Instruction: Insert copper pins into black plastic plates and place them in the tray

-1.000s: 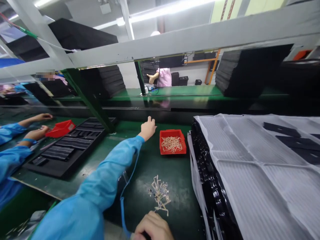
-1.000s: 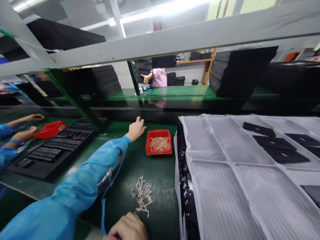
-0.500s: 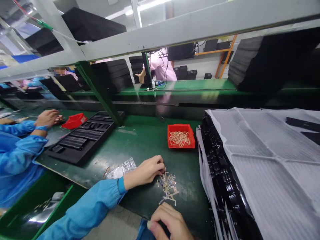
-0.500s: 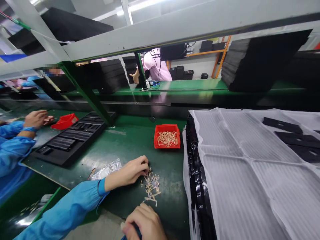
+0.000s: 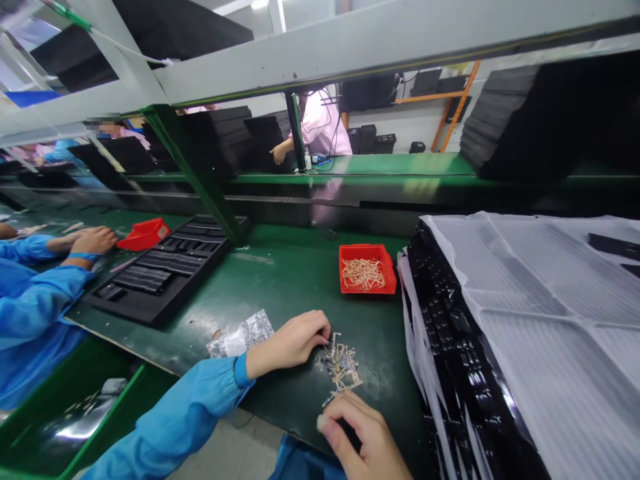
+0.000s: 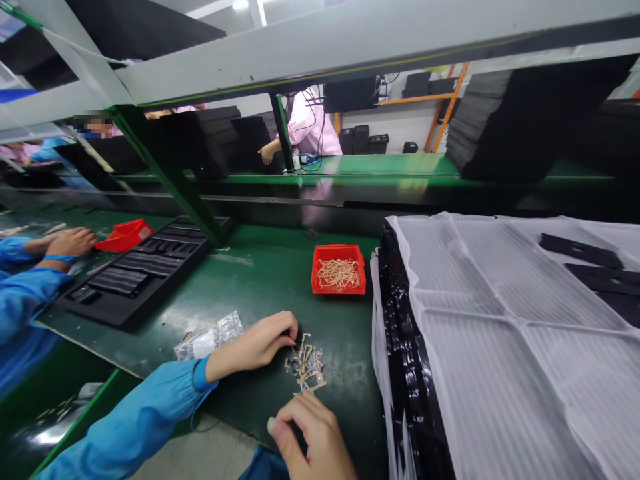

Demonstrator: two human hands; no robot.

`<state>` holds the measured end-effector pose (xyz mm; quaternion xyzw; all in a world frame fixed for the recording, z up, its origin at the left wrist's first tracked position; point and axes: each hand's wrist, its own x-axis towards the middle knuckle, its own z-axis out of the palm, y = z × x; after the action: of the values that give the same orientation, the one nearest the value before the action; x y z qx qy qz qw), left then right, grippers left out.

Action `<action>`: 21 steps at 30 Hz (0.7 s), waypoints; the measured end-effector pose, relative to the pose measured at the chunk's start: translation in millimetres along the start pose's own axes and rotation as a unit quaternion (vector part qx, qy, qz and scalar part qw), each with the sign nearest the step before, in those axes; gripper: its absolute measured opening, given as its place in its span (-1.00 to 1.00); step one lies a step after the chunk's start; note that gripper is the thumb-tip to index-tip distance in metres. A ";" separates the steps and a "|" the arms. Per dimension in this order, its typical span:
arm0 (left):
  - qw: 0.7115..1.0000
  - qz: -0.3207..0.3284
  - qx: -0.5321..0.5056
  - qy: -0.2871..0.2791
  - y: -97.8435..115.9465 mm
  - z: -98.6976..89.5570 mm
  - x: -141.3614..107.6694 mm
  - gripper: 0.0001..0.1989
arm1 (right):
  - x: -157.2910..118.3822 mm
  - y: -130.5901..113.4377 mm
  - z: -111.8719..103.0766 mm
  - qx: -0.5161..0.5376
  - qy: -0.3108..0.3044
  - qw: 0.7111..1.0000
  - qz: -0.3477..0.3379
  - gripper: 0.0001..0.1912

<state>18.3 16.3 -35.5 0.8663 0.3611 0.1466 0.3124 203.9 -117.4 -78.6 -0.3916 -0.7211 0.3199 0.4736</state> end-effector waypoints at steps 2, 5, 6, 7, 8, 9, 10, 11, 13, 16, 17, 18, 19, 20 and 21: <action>0.999 -0.018 -0.023 0.012 2.5 -2.9 -2.2 -0.86 | -2.1 1.4 0.2 0.008 0.000 1.000 0.009 -0.61; 0.997 -0.038 -0.064 0.034 9.8 -9.8 -7.6 -0.89 | -4.7 4.0 5.1 0.035 0.031 0.997 0.062 -0.68; 0.995 -0.041 -0.078 0.042 13.0 -12.3 -9.5 -0.90 | -4.7 4.6 7.7 0.046 0.054 0.993 0.092 -0.71; 0.994 -0.041 -0.091 0.050 16.3 -14.6 -11.4 -0.90 | -3.9 4.9 10.5 0.060 0.083 0.986 0.131 -0.71; 0.992 -0.039 -0.101 0.059 19.6 -16.7 -13.3 -0.91 | -2.5 4.9 13.0 0.080 0.111 0.975 0.177 -0.70; 0.991 -0.034 -0.108 0.067 22.7 -18.6 -15.1 -0.90 | -0.4 4.3 15.1 0.114 0.130 0.959 0.225 -0.64; 0.991 -0.026 -0.112 0.076 25.4 -20.2 -16.9 -0.89 | 2.2 3.3 16.2 0.163 0.132 0.940 0.269 -0.56; 0.990 -0.017 -0.113 0.084 27.7 -21.6 -18.6 -0.88 | 5.2 1.7 16.4 0.227 0.124 0.916 0.306 -0.49; 0.989 0.007 -0.110 0.097 30.8 -23.5 -22.0 -0.85 | 11.1 -2.9 13.6 0.378 0.091 0.855 0.343 -0.40; 0.988 0.047 -0.103 0.106 32.6 -25.0 -26.1 -0.81 | 17.7 -10.8 5.5 0.540 0.053 0.759 0.360 -0.43; 0.987 0.059 -0.102 0.106 32.9 -25.2 -27.0 -0.81 | 19.1 -12.9 3.2 0.566 0.048 0.736 0.367 -0.46; 0.987 0.070 -0.100 0.107 33.2 -25.3 -27.6 -0.80 | 20.1 -14.4 1.6 0.584 0.045 0.719 0.374 -0.48; 0.986 0.080 -0.098 0.108 33.6 -25.4 -27.9 -0.79 | 20.8 -15.2 0.9 0.596 0.045 0.706 0.380 -0.50; 0.986 0.088 -0.096 0.108 34.2 -25.7 -28.0 -0.79 | 21.3 -15.5 1.0 0.606 0.047 0.694 0.385 -0.52; 0.985 0.096 -0.093 0.108 34.9 -26.2 -27.8 -0.78 | 21.5 -15.5 1.7 0.616 0.051 0.683 0.390 -0.53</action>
<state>5.0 -11.2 6.3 0.8433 0.2931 0.3016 0.3348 193.0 -106.5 -57.0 -0.2734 -0.1185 0.8274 0.4760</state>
